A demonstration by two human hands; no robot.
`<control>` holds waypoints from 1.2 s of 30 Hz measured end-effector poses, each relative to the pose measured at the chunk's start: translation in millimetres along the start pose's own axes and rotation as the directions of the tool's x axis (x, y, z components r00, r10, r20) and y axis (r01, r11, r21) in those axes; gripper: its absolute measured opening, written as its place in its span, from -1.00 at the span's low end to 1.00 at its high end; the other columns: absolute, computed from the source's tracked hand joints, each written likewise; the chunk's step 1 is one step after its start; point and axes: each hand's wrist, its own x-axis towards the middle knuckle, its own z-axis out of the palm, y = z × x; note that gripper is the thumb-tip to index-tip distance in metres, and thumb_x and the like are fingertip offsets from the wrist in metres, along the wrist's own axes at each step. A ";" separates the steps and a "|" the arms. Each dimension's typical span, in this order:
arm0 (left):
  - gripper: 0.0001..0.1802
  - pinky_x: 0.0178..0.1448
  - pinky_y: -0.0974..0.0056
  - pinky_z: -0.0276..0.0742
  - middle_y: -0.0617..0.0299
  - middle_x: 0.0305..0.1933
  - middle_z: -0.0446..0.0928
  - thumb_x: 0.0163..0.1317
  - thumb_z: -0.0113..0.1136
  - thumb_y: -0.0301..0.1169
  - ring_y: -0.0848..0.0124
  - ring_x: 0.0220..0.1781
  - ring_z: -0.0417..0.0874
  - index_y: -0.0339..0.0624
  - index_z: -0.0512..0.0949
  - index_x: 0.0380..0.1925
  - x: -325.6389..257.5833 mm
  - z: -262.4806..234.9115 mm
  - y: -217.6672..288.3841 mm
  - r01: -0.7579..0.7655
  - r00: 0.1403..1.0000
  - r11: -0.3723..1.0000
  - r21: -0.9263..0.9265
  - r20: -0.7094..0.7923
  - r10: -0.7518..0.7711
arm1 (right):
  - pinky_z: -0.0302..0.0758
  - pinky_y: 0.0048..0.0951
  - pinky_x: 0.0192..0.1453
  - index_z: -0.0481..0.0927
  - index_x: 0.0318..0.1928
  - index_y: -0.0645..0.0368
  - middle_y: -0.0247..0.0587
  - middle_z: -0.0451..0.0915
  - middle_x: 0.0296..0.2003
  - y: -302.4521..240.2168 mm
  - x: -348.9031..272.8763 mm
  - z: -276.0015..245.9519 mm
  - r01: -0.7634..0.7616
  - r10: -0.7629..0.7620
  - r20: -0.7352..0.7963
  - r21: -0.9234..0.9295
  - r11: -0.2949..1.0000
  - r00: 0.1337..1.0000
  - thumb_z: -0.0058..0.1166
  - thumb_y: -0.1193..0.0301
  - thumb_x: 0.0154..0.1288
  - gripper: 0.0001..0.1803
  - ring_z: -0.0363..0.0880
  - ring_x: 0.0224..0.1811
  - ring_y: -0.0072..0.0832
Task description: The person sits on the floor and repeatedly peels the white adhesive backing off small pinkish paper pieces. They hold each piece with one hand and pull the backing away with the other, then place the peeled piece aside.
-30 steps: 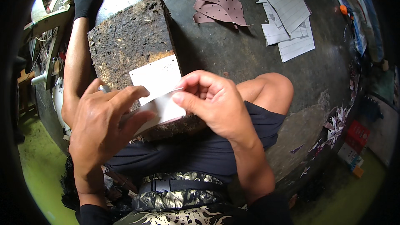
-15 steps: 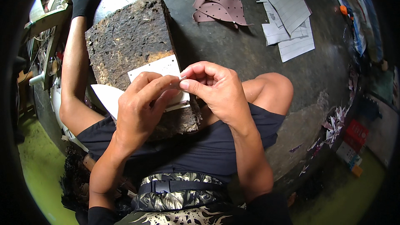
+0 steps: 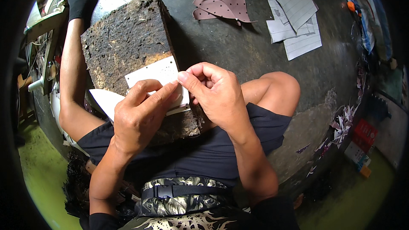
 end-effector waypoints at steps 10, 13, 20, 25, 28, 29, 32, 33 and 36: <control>-0.55 -0.33 0.16 0.74 0.24 -0.03 0.72 0.44 0.49 -0.44 0.29 -0.41 0.80 -0.11 0.82 0.32 1.3 -1.8 -2.1 -0.035 0.998 0.999 0.022 0.047 0.034 | 0.63 -0.62 -0.14 0.81 0.07 0.29 -0.40 0.77 -0.23 11.5 4.1 -2.4 -0.005 0.002 0.029 0.089 0.996 1.000 0.40 0.33 0.75 -0.77 0.65 -0.27 -0.73; -0.57 -0.34 0.16 0.72 0.24 -0.05 0.71 0.45 0.48 -0.43 0.29 -0.44 0.77 -0.12 0.82 0.30 2.7 -1.8 -1.2 -0.035 0.998 0.999 0.028 0.054 0.034 | 0.61 -0.62 -0.13 0.80 0.06 0.27 -0.44 0.75 -0.24 15.6 4.3 -1.4 0.022 -0.023 0.004 0.041 0.999 1.000 0.36 0.32 0.77 -0.77 0.63 -0.27 -0.74; -0.64 -0.37 0.17 0.61 0.26 -0.11 0.69 0.42 0.55 -0.39 0.30 -0.41 0.69 -0.09 0.86 0.20 4.5 0.6 3.4 -0.039 0.999 0.994 0.101 0.018 0.037 | 0.53 -0.63 -0.06 0.68 0.09 0.24 -0.52 0.65 -0.19 21.1 -7.0 20.8 0.117 -0.125 -0.140 -0.060 0.991 0.982 0.23 0.25 0.87 -0.74 0.54 -0.16 -0.81; -0.62 -0.26 0.17 0.55 0.34 -0.16 0.69 0.27 0.70 -0.40 0.30 -0.31 0.62 -0.04 0.88 0.09 5.7 2.8 -6.1 -0.095 0.993 0.989 0.115 -0.065 0.103 | 0.49 -0.47 -0.20 0.60 -0.02 0.21 -0.44 0.54 -0.32 31.7 -1.7 34.3 0.246 -0.257 -0.169 -0.083 0.966 0.951 0.20 0.24 0.89 -0.71 0.41 -0.27 -0.70; -0.60 -0.19 0.16 0.52 0.37 -0.15 0.70 0.21 0.75 -0.40 0.29 -0.27 0.61 -0.03 0.89 0.07 3.7 2.6 -11.0 -0.108 0.990 0.990 0.087 -0.087 0.115 | 0.50 -0.48 -0.17 0.60 -0.02 0.21 -0.46 0.53 -0.31 34.7 -0.4 30.4 0.258 -0.267 -0.146 -0.079 0.963 0.953 0.18 0.25 0.90 -0.71 0.41 -0.25 -0.71; -0.60 -0.17 0.16 0.51 0.37 -0.14 0.70 0.20 0.76 -0.40 0.28 -0.25 0.61 -0.02 0.89 0.06 3.0 2.6 -11.9 -0.110 0.989 0.990 0.083 -0.088 0.117 | 0.51 -0.48 -0.16 0.60 -0.02 0.22 -0.47 0.54 -0.30 35.0 0.2 29.1 0.252 -0.259 -0.138 -0.063 0.966 0.956 0.17 0.24 0.90 -0.70 0.41 -0.24 -0.72; -0.59 -0.15 0.14 0.49 0.37 -0.14 0.70 0.20 0.77 -0.39 0.29 -0.22 0.61 -0.02 0.89 0.06 1.4 3.7 -13.3 -0.111 0.990 0.991 0.079 -0.084 0.117 | 0.51 -0.50 -0.14 0.61 -0.02 0.22 -0.48 0.55 -0.29 35.1 1.7 27.0 0.243 -0.243 -0.133 -0.016 0.970 0.961 0.18 0.24 0.90 -0.70 0.42 -0.22 -0.73; -0.59 -0.14 0.14 0.49 0.38 -0.14 0.70 0.20 0.77 -0.39 0.29 -0.22 0.61 -0.02 0.89 0.06 1.1 4.1 -13.6 -0.108 0.990 0.991 0.076 -0.084 0.114 | 0.52 -0.50 -0.13 0.61 -0.02 0.22 -0.48 0.55 -0.29 35.0 2.0 26.8 0.242 -0.240 -0.133 -0.001 0.970 0.962 0.18 0.24 0.90 -0.70 0.42 -0.22 -0.74; -0.60 -0.11 0.13 0.49 0.38 -0.14 0.70 0.20 0.77 -0.38 0.29 -0.20 0.61 -0.02 0.89 0.05 0.8 4.7 -14.0 -0.095 0.992 0.993 0.066 -0.080 0.100 | 0.52 -0.51 -0.14 0.62 -0.01 0.23 -0.47 0.56 -0.29 35.1 2.6 25.1 0.212 -0.210 -0.133 -0.001 0.977 0.969 0.18 0.23 0.90 -0.69 0.44 -0.22 -0.74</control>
